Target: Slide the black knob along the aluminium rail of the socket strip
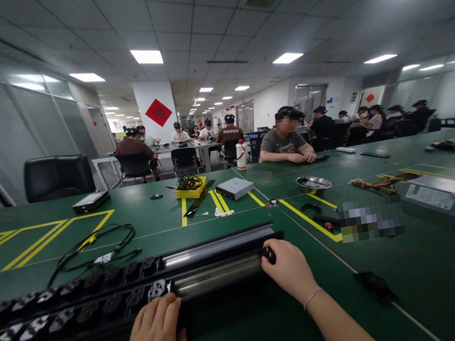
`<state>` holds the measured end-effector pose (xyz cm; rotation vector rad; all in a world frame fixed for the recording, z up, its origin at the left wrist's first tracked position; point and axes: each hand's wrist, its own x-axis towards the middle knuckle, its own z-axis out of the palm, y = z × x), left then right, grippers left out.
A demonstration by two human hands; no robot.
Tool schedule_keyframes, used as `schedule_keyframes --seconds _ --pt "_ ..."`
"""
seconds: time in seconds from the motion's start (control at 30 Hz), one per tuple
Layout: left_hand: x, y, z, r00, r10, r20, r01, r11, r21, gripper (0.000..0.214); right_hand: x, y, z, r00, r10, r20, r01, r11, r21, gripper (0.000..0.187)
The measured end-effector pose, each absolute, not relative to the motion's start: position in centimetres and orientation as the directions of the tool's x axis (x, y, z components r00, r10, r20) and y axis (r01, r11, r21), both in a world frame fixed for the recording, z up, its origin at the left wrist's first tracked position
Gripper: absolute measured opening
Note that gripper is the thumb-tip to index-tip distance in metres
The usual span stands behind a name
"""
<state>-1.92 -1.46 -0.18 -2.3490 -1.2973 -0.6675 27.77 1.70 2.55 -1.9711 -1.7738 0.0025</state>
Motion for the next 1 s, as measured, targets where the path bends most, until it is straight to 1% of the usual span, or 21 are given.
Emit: schedule_keyframes --seconds 0.37,0.6,1.0 --pt "-1.81 -1.60 -0.31 0.442 0.708 0.551 0.863 -0.502 -0.047 0.031 27.80 1.82 2.42 0.143 0.937 0.320 0.946 -0.035 -0.322 0.024" --pt "-1.98 -1.53 -0.33 0.444 0.697 0.563 0.855 -0.518 -0.033 0.031 27.80 1.86 2.30 0.145 0.933 0.329 0.950 -0.038 -0.311 0.025" --pt "-1.93 -1.65 -0.37 0.428 0.698 0.575 0.858 -0.513 -0.016 0.031 28.02 1.84 2.16 0.170 0.934 0.313 0.939 -0.058 -0.338 0.027"
